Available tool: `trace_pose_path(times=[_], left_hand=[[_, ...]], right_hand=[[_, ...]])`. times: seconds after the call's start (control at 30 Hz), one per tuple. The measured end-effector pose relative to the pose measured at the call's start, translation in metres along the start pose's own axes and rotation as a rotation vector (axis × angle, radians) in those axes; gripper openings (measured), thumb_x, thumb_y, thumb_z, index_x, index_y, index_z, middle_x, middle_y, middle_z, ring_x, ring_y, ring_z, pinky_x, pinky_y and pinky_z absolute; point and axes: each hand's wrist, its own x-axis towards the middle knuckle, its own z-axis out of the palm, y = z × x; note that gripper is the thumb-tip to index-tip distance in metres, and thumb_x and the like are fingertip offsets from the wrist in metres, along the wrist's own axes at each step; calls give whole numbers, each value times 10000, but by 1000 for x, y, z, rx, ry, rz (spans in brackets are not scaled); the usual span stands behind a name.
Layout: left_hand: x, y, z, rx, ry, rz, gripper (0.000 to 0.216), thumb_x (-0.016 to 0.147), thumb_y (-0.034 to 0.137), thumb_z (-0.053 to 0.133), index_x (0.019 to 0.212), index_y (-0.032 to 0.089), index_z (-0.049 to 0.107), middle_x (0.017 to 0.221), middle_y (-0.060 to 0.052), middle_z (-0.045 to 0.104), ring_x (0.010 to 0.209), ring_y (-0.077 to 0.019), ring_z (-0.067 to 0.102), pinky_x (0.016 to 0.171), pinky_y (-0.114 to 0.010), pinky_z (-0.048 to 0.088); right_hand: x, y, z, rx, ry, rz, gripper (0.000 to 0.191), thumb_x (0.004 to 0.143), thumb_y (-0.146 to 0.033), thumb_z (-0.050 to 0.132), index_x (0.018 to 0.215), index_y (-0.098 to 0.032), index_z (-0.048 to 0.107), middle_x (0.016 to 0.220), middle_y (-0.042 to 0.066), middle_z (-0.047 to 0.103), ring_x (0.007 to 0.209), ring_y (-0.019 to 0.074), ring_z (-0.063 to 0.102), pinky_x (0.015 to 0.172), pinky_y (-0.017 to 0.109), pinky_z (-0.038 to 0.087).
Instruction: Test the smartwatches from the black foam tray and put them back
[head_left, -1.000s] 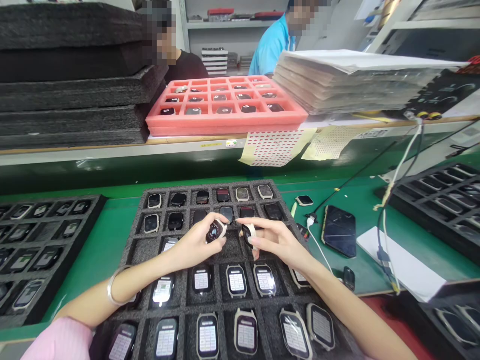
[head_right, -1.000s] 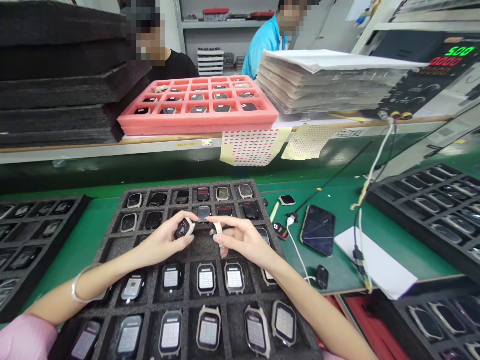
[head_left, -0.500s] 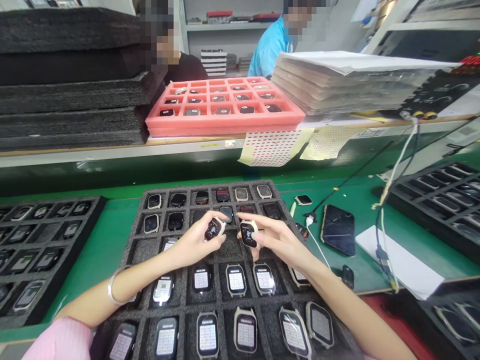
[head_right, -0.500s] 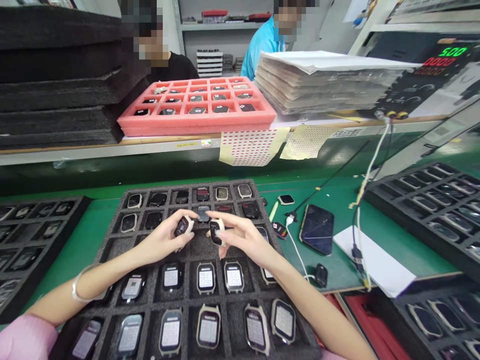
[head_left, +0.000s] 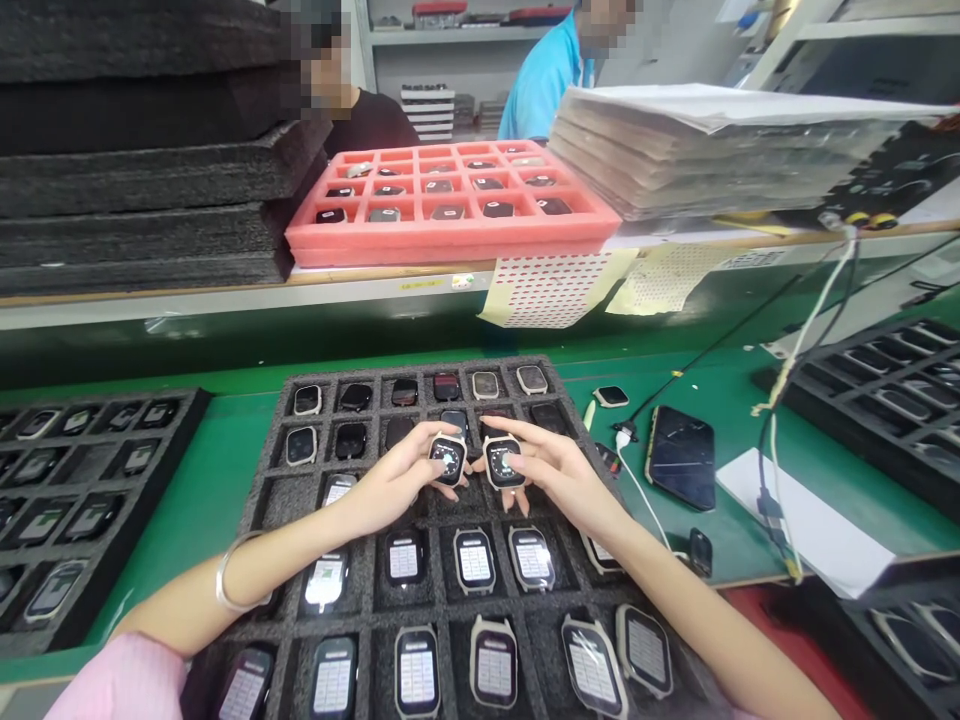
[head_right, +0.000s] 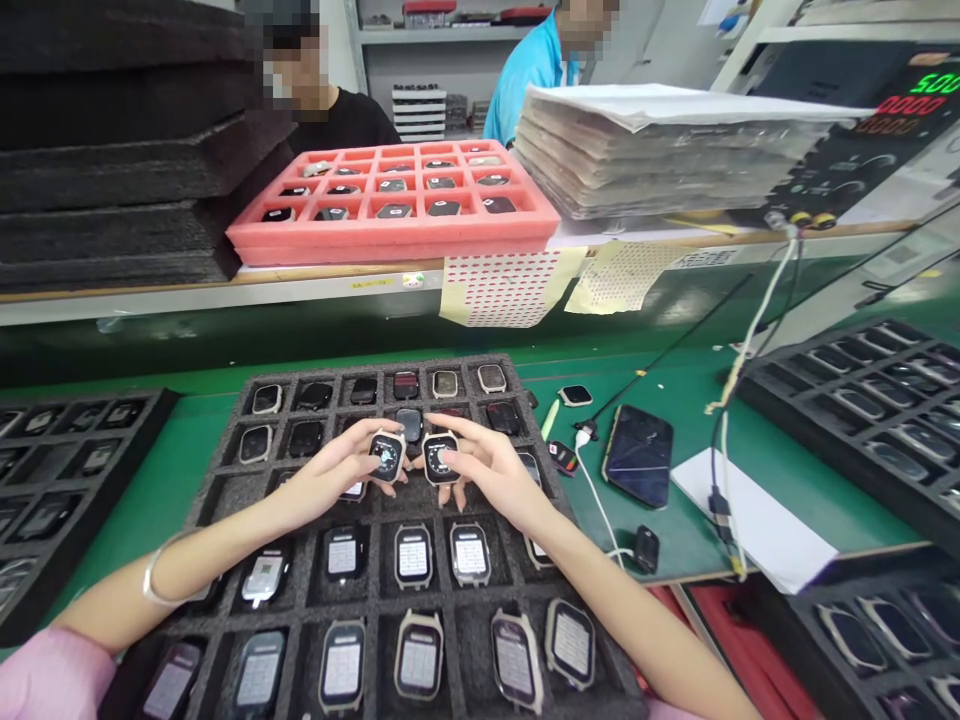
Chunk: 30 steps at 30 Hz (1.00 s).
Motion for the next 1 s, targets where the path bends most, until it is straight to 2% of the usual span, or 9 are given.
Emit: trace_pose_path(times=[0.27, 0.63, 0.7, 0.8, 0.9, 0.93, 1.0], left_hand=[[0, 3, 0, 51, 13, 8, 326, 835, 197, 529, 1160, 194, 512, 914, -41, 591, 839, -188, 608, 736, -353, 552], [0, 2, 0, 39, -4, 21, 309, 844, 190, 536, 1151, 188, 506, 932, -48, 615, 834, -178, 620, 725, -333, 552], [0, 3, 0, 20, 2, 11, 311, 831, 195, 559, 1138, 186, 512, 934, -51, 626, 829, -182, 630, 723, -338, 551], [0, 5, 1, -24, 9, -17, 318, 806, 188, 590, 1115, 180, 517, 938, -57, 643, 832, -194, 646, 743, -359, 550], [1, 6, 1, -74, -5, -35, 319, 781, 164, 617, 1086, 174, 522, 944, -72, 665, 874, -213, 656, 767, -374, 546], [1, 5, 2, -86, -13, -36, 320, 778, 159, 625, 1081, 172, 523, 943, -76, 670, 886, -218, 657, 773, -377, 544], [1, 4, 2, -99, -29, -34, 319, 785, 169, 640, 1081, 170, 522, 936, -80, 675, 886, -220, 660, 775, -382, 545]], right_hand=[[-2, -3, 1, -7, 1, -2, 509, 856, -283, 624, 1336, -172, 496, 983, 100, 727, 546, 131, 648, 431, 225, 503], [-2, -3, 3, -81, 7, -17, 509, 835, -292, 666, 1303, -165, 512, 948, 89, 727, 510, 102, 620, 425, 203, 487], [-3, -5, 4, -95, -28, -27, 574, 812, -276, 688, 1335, -174, 475, 983, 92, 718, 598, 124, 650, 484, 223, 523], [-6, -8, 3, -134, -119, -35, 739, 774, -231, 714, 1418, -199, 353, 1056, 91, 689, 839, 182, 677, 644, 280, 575], [-7, -11, -6, -321, -199, -14, 716, 812, -238, 661, 1434, -213, 309, 1015, 71, 685, 812, 186, 677, 636, 302, 580], [-8, -12, -10, -448, -204, -25, 665, 819, -251, 651, 1411, -216, 352, 1011, 69, 682, 778, 185, 673, 626, 308, 577], [-8, -14, -22, -759, -179, -112, 547, 808, -283, 662, 1321, -218, 481, 1073, 82, 657, 847, 214, 657, 721, 354, 566]])
